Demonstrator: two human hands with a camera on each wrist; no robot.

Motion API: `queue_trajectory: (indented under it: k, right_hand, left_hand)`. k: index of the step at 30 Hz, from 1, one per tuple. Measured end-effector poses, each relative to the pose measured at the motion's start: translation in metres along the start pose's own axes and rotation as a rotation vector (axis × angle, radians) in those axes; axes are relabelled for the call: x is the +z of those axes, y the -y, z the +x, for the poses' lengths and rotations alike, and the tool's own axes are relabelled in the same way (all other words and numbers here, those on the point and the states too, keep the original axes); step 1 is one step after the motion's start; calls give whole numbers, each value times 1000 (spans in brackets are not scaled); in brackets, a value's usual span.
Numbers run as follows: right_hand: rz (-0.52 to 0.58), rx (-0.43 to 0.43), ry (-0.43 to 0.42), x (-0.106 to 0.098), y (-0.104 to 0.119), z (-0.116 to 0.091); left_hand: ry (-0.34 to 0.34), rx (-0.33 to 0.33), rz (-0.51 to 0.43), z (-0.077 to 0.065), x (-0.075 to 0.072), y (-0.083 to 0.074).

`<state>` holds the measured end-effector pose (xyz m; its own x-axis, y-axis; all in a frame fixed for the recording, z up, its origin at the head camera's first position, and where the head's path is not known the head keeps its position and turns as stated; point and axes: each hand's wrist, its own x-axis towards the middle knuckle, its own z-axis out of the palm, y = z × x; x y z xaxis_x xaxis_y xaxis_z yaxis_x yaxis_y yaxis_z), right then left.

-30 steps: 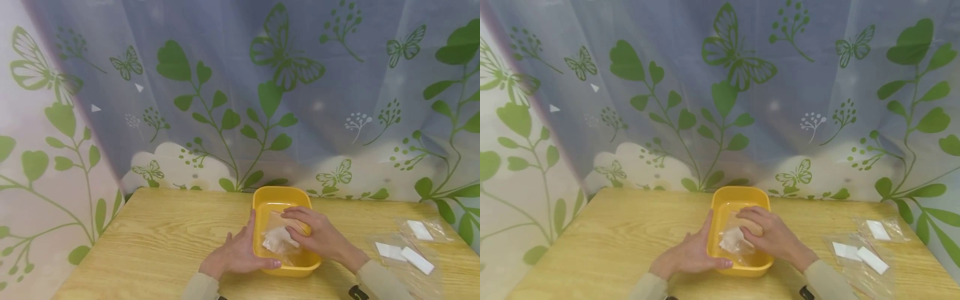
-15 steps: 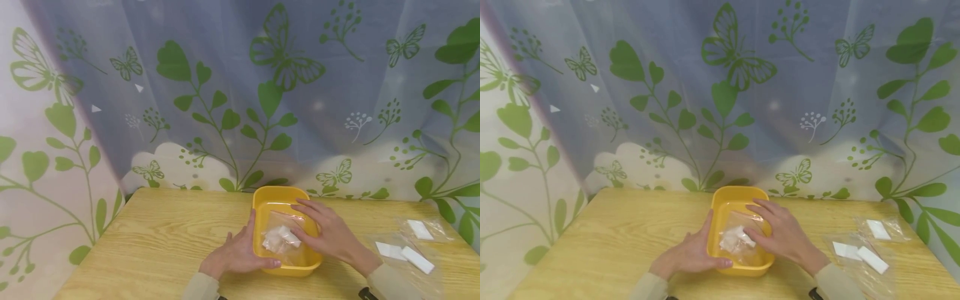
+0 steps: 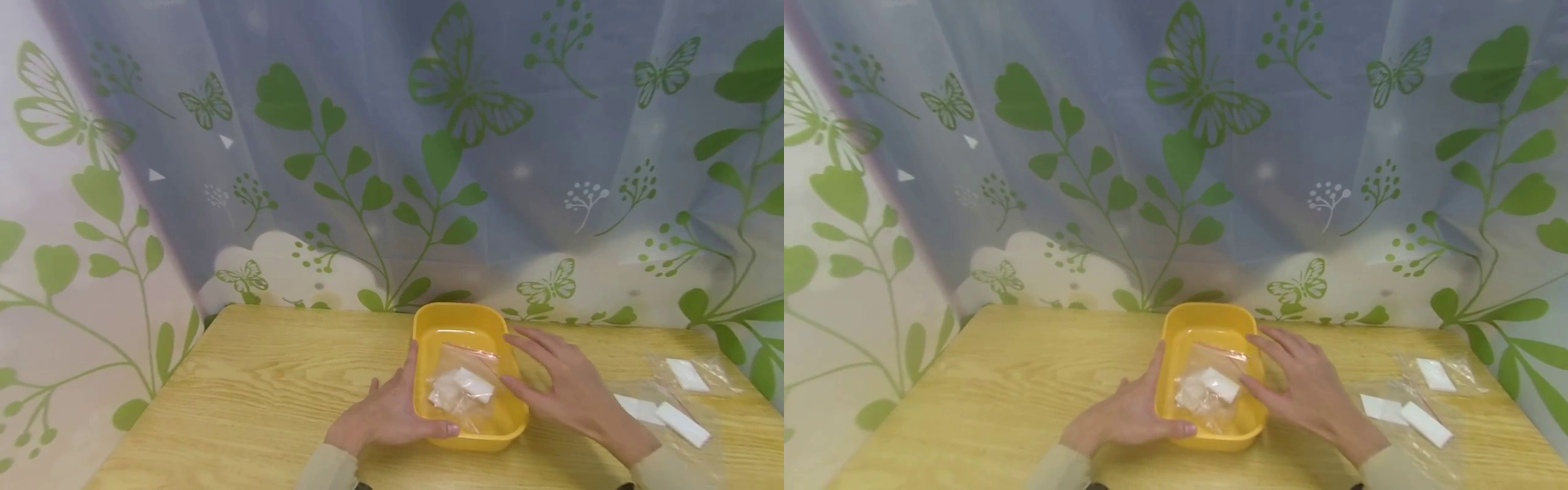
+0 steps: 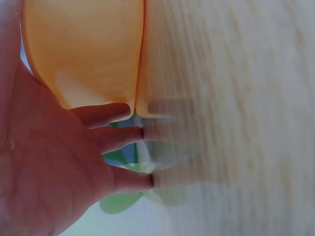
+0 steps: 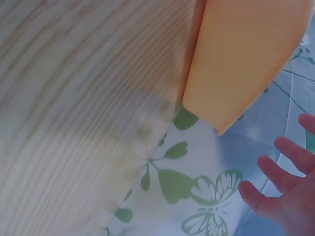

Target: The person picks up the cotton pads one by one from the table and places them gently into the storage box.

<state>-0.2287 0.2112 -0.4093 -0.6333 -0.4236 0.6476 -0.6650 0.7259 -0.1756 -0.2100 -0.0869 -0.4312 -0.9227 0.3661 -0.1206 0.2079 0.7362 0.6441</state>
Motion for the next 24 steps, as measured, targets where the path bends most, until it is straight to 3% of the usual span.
queue_trajectory:
  k: [16,24]
  right_hand:
    - [-27,122,34,-25,-13,-25]
    - [-39,166,35,-37,-21,-38]
  left_hand:
    - [12,-20,36,-1,-1,-2]
    - [7,8,9,0,-1,0]
